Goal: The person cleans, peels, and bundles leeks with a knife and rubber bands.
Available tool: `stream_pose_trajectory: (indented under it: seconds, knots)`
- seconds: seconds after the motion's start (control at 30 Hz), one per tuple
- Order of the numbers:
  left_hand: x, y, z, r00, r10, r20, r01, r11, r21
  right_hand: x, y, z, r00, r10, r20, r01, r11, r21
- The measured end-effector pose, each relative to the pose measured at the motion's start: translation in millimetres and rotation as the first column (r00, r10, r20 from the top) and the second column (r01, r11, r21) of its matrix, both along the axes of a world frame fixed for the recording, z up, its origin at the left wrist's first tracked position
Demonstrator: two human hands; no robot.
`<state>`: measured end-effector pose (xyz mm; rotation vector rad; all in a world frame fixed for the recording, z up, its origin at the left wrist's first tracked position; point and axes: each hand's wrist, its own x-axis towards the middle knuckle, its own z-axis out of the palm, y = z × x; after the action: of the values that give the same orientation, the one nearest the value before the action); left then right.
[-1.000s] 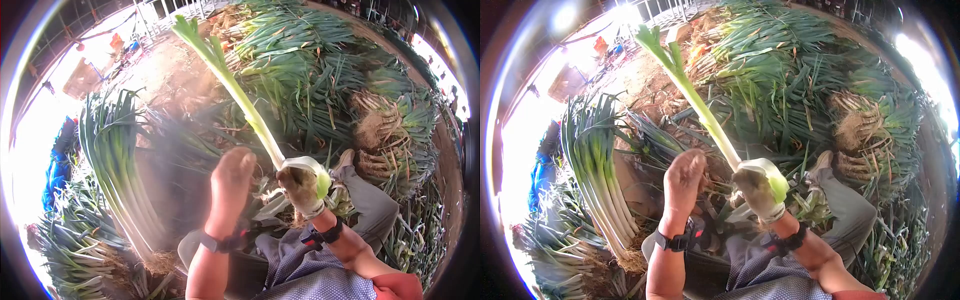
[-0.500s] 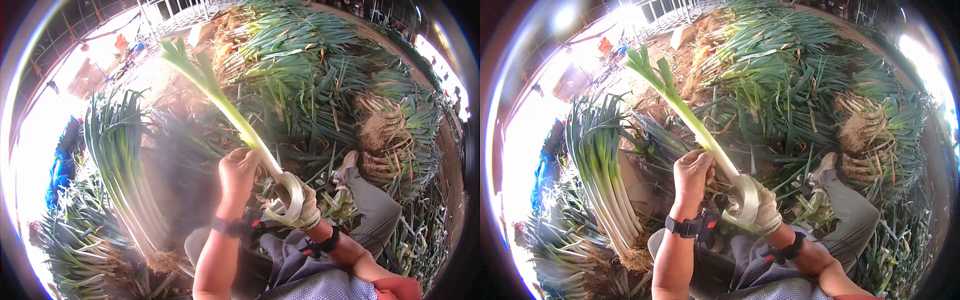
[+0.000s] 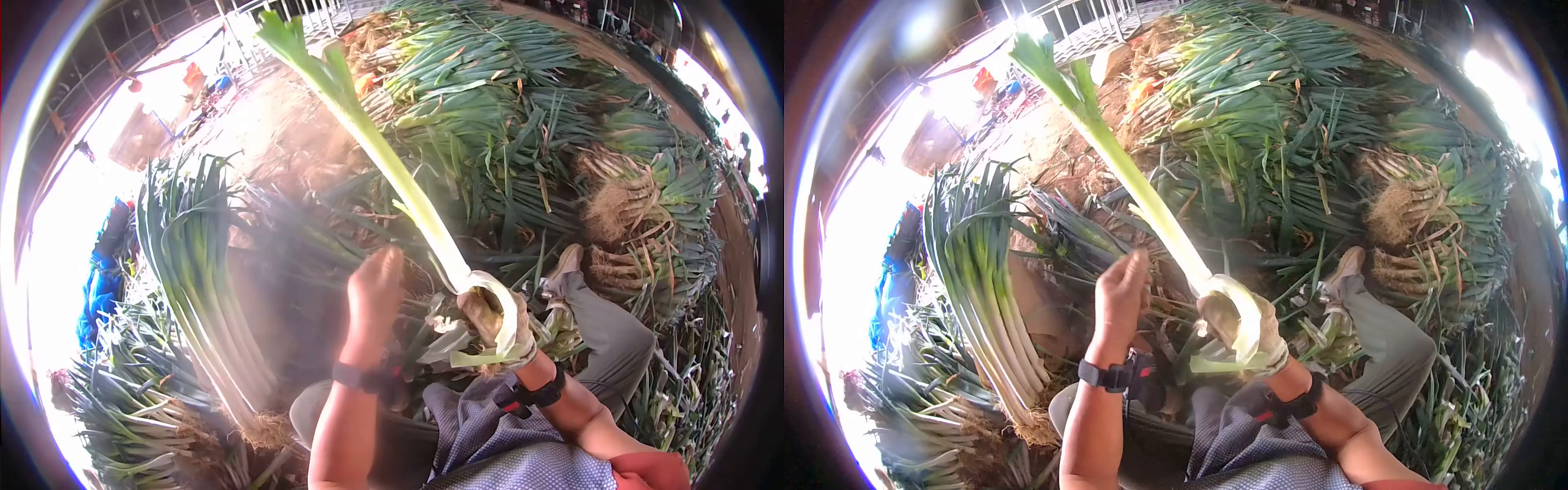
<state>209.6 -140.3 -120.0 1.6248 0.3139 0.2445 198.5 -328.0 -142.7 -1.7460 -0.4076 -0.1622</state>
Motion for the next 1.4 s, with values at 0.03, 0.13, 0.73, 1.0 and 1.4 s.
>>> stream_pose_trajectory:
  seconds: [0.03,0.13,0.73,1.0,1.4]
  knots:
    - [-1.2,-1.8,20.2,1.000,-0.014,-0.005,0.012,0.966,-0.258,-2.3,0.1,-1.8,0.994,0.056,-0.089,-0.051,0.997,0.064]
    - [1.2,-9.6,35.8,0.991,-0.005,0.131,0.060,0.904,-0.424,-11.3,6.1,-7.3,0.959,0.196,-0.205,-0.165,0.973,0.158]
    - [1.7,27.9,-11.6,1.000,0.008,0.014,-0.015,0.779,0.627,-8.9,10.2,44.8,0.982,0.126,-0.138,-0.126,0.992,0.010]
    - [-2.6,7.3,25.2,0.932,0.057,0.357,0.208,0.723,-0.659,-6.5,50.1,-18.3,0.956,0.120,-0.266,-0.029,0.947,0.321]
    - [-4.8,45.9,26.0,0.793,0.322,0.517,0.047,0.814,-0.579,-1.8,-21.3,-107.5,0.889,0.439,0.128,-0.299,0.769,-0.565]
